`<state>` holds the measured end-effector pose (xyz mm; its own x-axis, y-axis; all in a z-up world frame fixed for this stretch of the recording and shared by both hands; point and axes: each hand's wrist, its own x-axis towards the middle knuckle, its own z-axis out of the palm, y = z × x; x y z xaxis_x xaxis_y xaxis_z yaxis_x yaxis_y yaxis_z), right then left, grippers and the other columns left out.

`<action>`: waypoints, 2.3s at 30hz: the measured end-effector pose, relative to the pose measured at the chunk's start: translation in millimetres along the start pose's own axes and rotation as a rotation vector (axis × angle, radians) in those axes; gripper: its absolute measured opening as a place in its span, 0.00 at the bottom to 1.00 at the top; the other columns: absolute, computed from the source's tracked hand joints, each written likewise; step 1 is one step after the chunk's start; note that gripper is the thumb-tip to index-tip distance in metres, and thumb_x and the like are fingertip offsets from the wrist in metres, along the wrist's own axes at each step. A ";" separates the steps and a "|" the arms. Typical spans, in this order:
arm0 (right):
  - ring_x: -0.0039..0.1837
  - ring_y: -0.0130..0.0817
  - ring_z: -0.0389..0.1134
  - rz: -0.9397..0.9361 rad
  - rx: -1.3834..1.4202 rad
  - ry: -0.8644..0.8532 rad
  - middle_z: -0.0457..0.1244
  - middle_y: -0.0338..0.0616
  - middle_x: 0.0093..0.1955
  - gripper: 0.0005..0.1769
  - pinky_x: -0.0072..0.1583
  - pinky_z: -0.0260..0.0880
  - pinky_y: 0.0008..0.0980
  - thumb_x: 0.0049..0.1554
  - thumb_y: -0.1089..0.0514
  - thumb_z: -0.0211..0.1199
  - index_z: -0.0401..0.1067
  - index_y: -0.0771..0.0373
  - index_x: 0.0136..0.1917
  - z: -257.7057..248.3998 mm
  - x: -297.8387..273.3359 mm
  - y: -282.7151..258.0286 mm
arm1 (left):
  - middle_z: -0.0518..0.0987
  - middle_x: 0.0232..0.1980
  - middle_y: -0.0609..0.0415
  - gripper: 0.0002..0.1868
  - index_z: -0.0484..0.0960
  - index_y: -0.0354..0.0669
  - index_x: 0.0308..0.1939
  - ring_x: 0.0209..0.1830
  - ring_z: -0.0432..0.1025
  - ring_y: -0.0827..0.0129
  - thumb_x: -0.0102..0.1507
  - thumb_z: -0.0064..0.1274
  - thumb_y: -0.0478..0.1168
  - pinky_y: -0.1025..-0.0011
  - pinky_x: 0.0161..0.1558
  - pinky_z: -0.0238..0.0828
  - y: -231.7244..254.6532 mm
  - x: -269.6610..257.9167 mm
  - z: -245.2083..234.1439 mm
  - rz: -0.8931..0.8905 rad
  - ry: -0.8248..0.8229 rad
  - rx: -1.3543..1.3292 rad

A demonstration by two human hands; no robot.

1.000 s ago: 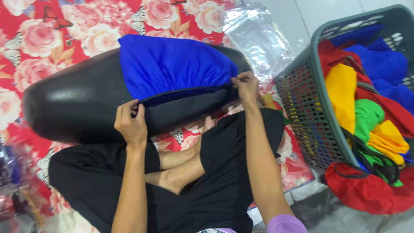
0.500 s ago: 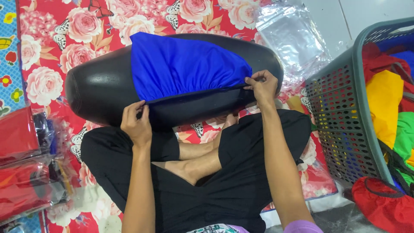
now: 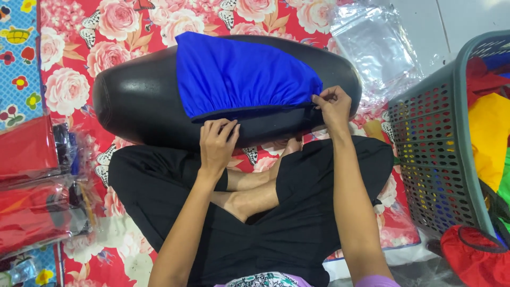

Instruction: Fitting a blue elasticized fabric cover onto a black motorcycle seat.

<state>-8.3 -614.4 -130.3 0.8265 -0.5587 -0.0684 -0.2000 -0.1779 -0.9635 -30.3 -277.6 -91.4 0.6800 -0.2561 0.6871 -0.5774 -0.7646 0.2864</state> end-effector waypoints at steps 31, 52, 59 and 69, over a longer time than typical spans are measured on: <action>0.33 0.25 0.67 -0.023 0.061 -0.015 0.64 0.44 0.37 0.13 0.38 0.68 0.22 0.48 0.67 0.76 0.71 0.63 0.40 -0.9 -1.8 -3.1 | 0.69 0.38 0.57 0.09 0.87 0.49 0.45 0.32 0.64 0.67 0.67 0.56 0.46 0.70 0.32 0.62 2.2 -4.0 14.4 0.025 -0.066 0.214; 0.33 0.26 0.67 0.104 0.217 0.012 0.62 0.45 0.38 0.17 0.38 0.73 0.23 0.45 0.66 0.79 0.70 0.67 0.42 -3.7 2.2 1.9 | 0.71 0.40 0.60 0.05 0.85 0.48 0.43 0.34 0.68 0.67 0.64 0.62 0.39 0.70 0.34 0.60 -0.9 -2.9 7.8 -0.044 -0.010 0.053; 0.31 0.26 0.68 0.067 0.154 0.009 0.64 0.45 0.37 0.16 0.37 0.70 0.23 0.45 0.64 0.79 0.72 0.64 0.40 -0.8 3.4 1.9 | 0.74 0.40 0.64 0.07 0.86 0.56 0.38 0.36 0.67 0.70 0.61 0.70 0.40 0.71 0.37 0.58 -14.2 32.4 1.6 0.195 0.064 0.152; 0.30 0.25 0.67 0.020 0.068 0.027 0.66 0.48 0.37 0.13 0.33 0.65 0.23 0.47 0.62 0.79 0.74 0.65 0.40 -6.7 -1.9 -1.8 | 0.77 0.39 0.66 0.08 0.85 0.57 0.41 0.39 0.69 0.70 0.62 0.66 0.49 0.69 0.39 0.58 -25.4 50.6 28.5 0.260 -0.152 0.142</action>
<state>-13.1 -618.5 -126.7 0.8082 -0.5832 -0.0814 -0.1792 -0.1118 -0.9774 31.6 -288.1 -82.9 0.5841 -0.5309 0.6140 -0.6790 -0.7341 0.0111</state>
